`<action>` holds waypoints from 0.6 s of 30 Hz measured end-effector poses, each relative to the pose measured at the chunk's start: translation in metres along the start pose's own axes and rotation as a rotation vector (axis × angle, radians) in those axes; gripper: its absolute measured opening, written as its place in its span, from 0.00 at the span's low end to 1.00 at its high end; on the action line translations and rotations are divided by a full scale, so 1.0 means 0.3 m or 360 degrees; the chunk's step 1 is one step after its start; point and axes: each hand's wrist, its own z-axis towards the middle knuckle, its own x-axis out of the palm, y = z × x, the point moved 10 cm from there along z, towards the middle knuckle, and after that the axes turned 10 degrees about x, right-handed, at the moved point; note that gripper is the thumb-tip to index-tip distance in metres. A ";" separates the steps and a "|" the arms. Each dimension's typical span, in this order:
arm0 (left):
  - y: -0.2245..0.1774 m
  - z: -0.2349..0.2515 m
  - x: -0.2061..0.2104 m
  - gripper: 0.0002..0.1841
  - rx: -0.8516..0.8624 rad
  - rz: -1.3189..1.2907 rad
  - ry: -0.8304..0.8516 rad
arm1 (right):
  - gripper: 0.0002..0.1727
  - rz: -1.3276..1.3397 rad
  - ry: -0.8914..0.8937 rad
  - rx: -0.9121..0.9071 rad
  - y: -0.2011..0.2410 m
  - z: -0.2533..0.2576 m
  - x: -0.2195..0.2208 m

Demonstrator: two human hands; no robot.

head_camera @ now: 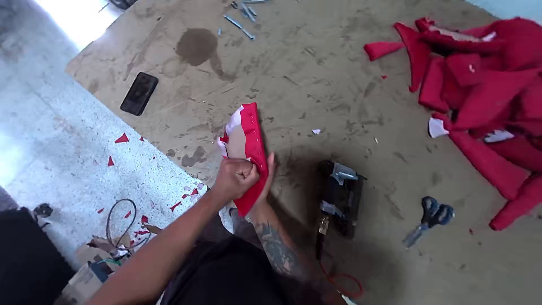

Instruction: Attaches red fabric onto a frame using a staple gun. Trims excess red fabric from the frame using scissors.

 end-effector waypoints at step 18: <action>0.192 -0.131 0.263 0.18 0.0459 0.0772 0.0654 | 0.43 -0.2571 -0.1299 -0.0572 0.616 -0.262 -0.664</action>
